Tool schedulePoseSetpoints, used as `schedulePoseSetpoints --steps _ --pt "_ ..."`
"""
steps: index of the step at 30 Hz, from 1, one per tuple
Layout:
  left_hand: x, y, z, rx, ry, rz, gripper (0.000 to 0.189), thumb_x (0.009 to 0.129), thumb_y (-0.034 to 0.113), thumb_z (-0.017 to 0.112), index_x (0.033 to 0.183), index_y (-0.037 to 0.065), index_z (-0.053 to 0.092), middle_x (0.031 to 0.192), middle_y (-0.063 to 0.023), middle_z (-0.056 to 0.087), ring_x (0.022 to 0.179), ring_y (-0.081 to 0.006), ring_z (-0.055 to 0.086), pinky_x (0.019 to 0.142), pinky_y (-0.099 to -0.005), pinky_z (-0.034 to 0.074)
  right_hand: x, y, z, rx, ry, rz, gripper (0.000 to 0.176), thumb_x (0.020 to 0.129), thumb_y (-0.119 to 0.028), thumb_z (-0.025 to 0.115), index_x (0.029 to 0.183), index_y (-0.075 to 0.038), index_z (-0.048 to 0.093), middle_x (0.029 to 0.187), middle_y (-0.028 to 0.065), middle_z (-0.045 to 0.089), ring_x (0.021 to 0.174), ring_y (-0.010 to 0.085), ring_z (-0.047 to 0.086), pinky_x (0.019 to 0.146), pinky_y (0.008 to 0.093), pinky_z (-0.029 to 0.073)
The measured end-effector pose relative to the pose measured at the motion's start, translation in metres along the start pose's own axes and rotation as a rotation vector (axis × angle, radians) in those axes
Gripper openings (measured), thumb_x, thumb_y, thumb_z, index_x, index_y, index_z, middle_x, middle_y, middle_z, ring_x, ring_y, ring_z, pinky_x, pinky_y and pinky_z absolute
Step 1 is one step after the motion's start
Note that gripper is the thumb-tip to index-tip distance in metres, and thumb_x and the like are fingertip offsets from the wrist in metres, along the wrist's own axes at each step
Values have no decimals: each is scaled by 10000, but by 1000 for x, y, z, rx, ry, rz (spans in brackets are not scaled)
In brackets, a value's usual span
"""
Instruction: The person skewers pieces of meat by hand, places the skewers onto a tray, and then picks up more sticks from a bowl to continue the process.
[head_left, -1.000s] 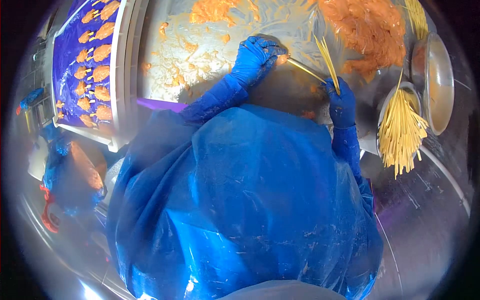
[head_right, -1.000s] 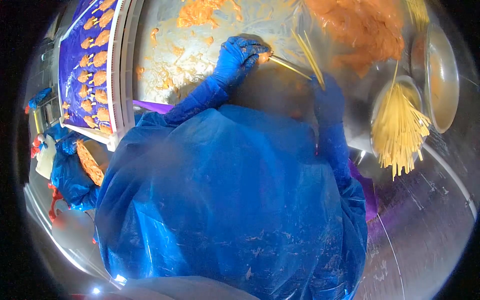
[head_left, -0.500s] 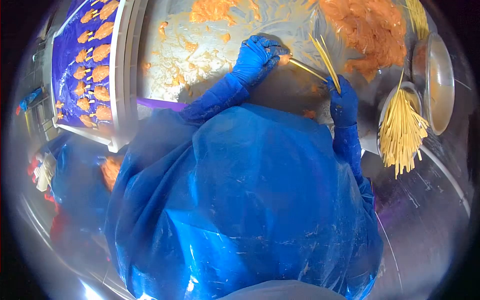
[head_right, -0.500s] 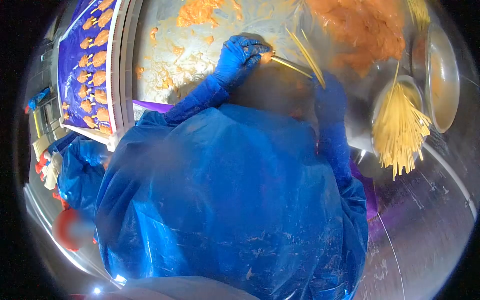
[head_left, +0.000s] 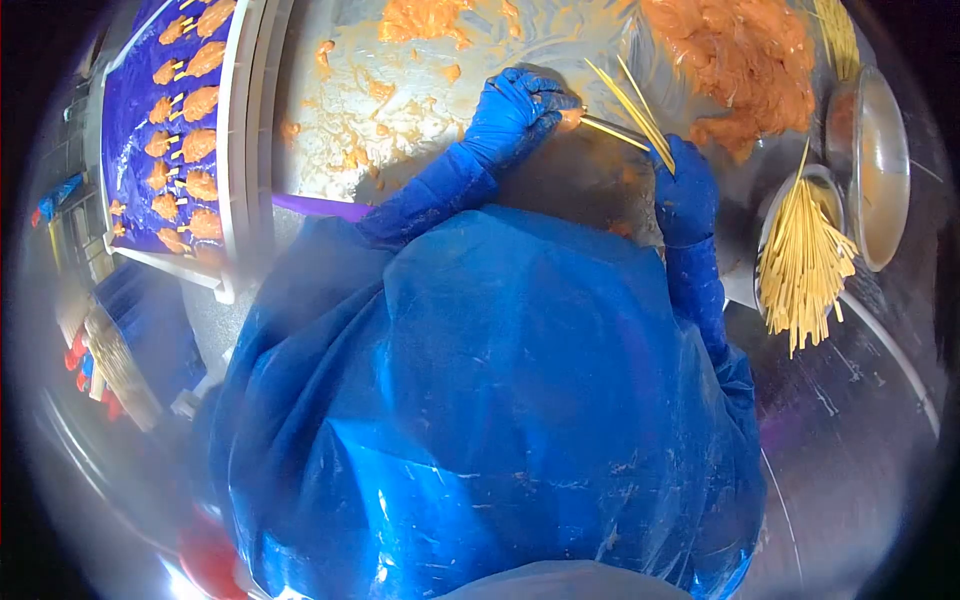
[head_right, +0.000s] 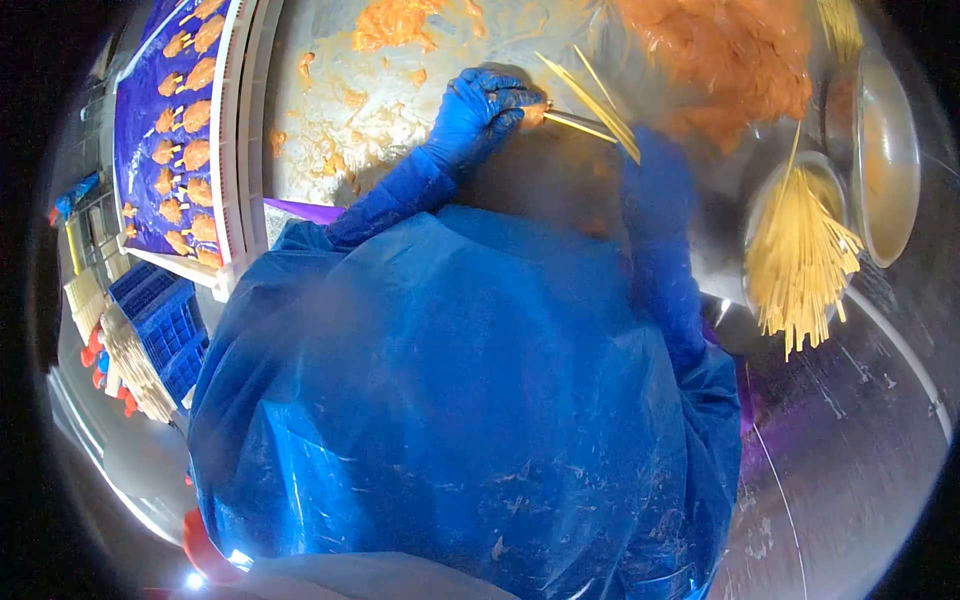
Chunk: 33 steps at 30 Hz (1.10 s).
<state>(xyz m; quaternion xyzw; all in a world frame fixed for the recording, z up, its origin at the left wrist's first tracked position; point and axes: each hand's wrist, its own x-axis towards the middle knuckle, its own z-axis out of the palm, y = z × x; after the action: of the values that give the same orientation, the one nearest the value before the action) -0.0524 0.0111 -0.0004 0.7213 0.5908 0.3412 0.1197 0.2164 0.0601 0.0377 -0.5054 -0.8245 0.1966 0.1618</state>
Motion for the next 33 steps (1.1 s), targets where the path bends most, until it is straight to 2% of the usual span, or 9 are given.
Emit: schedulePoseSetpoints --steps 7,11,14,16,17,20,22,24,33 --pt "4 -4 -4 -45 -30 68 286 789 195 654 1065 203 727 1066 -69 679 1013 -298 584 912 -428 456 5 -6 16 332 -146 199 215 957 -208 593 1016 -10 652 845 114 661 788 167 627 725 326 490" --pt "6 -5 -4 -43 -23 90 284 806 209 633 1074 194 724 1069 -80 677 996 -299 599 922 -433 453 11 1 24 408 -208 271 213 960 -204 596 1007 -4 652 848 95 664 791 155 623 732 319 493" --pt "7 -7 -11 -154 77 103 284 805 212 637 1073 182 727 1047 -92 683 979 -304 614 914 -430 463 10 19 36 358 -162 173 206 962 -198 593 1001 -4 651 871 75 673 802 145 622 740 300 495" --pt "-3 -11 -25 -123 101 -157 327 770 106 640 1084 140 727 1109 -141 669 1063 -357 608 945 -417 488 6 26 44 379 -85 157 204 968 -196 587 1003 -5 648 878 54 669 816 133 619 755 290 499" --pt "-10 -12 -25 -135 126 -202 289 764 93 655 1037 137 739 1029 -133 682 1022 -343 611 906 -421 496 5 26 41 378 -87 162 204 968 -196 587 1003 -5 648 878 54 669 816 133 619 755 290 499" --pt "-20 -1 -19 30 140 -135 259 770 144 704 1026 163 740 976 -85 693 956 -300 612 864 -411 490 7 26 36 427 -197 219 190 968 -183 590 1008 -6 647 886 40 663 832 127 617 772 285 503" --pt "-20 -4 -18 8 159 -166 247 782 163 710 1026 175 741 957 -79 681 936 -306 600 852 -410 488 8 34 37 519 -185 118 299 929 -322 594 1032 -51 669 908 183 680 866 342 661 763 419 495" --pt "-19 -11 -18 -10 68 -191 258 778 172 720 1034 194 742 969 -78 667 936 -308 589 843 -414 486 6 32 37 490 -181 153 291 928 -324 599 1017 -56 671 890 172 680 838 323 660 748 412 495" --pt "-19 -8 -14 -55 48 -170 306 785 123 694 1088 155 723 1040 -132 658 969 -340 586 875 -427 472 8 -6 19 507 -194 268 246 918 -287 640 993 -54 662 834 143 664 731 217 627 684 365 490"
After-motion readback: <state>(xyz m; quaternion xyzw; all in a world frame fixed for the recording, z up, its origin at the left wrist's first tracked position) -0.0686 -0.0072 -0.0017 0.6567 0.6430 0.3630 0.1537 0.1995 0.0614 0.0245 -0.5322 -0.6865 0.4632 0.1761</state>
